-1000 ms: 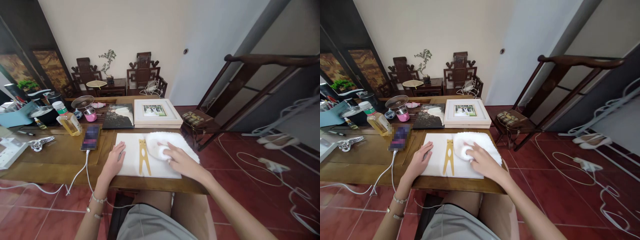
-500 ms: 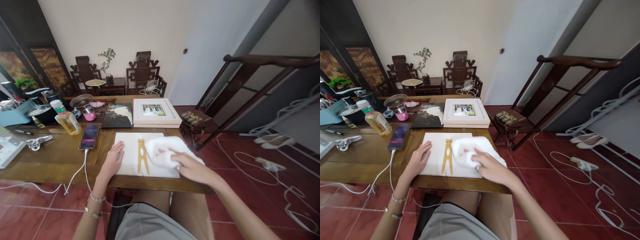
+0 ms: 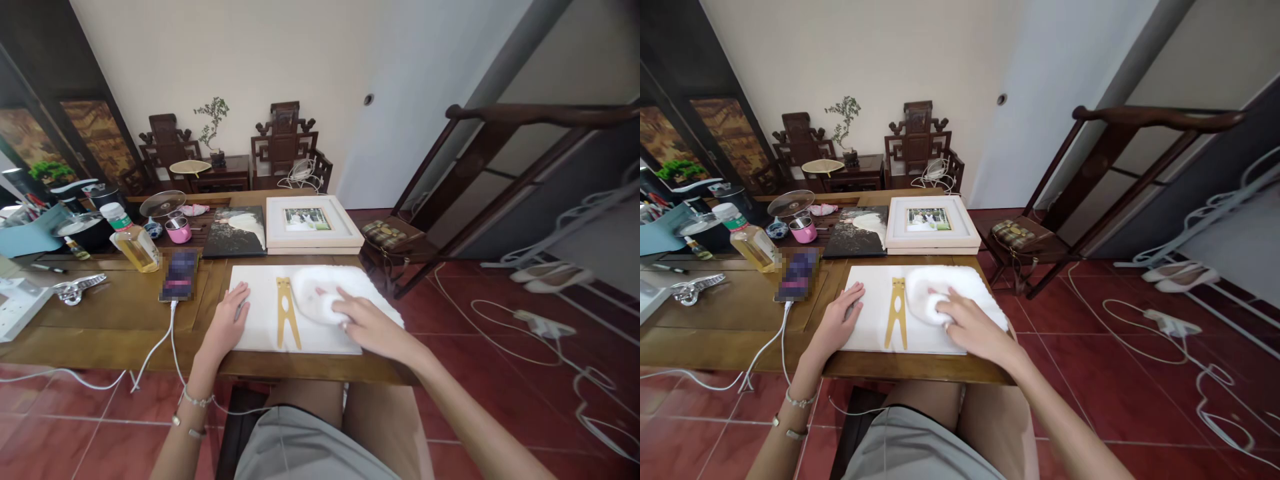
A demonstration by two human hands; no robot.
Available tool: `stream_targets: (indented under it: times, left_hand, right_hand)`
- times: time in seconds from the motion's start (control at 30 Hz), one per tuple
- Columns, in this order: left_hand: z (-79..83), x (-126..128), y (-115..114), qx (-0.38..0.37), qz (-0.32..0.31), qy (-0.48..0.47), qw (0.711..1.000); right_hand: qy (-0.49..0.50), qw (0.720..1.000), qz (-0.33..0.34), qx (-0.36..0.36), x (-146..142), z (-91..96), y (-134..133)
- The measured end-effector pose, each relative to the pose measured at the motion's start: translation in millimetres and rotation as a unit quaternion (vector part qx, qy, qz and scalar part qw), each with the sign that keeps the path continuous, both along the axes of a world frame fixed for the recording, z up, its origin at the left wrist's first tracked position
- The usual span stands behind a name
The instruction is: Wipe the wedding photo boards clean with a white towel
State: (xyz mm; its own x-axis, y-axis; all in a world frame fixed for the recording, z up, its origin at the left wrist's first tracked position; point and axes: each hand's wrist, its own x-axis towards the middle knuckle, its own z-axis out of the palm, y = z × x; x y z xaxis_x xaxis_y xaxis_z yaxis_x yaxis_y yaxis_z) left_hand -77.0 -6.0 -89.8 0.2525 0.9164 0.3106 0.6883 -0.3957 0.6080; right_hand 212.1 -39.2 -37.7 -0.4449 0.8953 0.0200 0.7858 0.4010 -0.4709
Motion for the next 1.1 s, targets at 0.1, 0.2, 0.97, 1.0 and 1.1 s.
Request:
stream_targets:
  times: [0.1,0.2,0.97,1.0,1.1]
  left_hand:
    - [-0.7,0.2,0.2,0.003,-0.001,-0.001,1.000]
    - [-1.0,0.5,0.2,0.004,-0.003,-0.002,1.000]
    - [1.9,0.3,-1.2,-0.006,-0.003,-0.013,1.000]
    - [1.5,0.2,-1.3,-0.006,-0.005,-0.013,1.000]
    - [1.4,0.6,-1.7,-0.004,-0.004,-0.010,1.000]
  right_hand:
    - [-0.026,0.997,0.029,-0.067,3.2,16.5,-42.0]
    - [-0.038,0.989,0.081,-0.114,4.7,31.0,-67.1]
    - [-0.016,0.993,0.066,0.097,-60.4,-8.9,-8.9]
    - [-0.021,0.992,0.080,0.095,-59.7,-7.3,-22.6]
    - [-0.024,0.989,0.121,0.077,-55.7,0.2,-57.4]
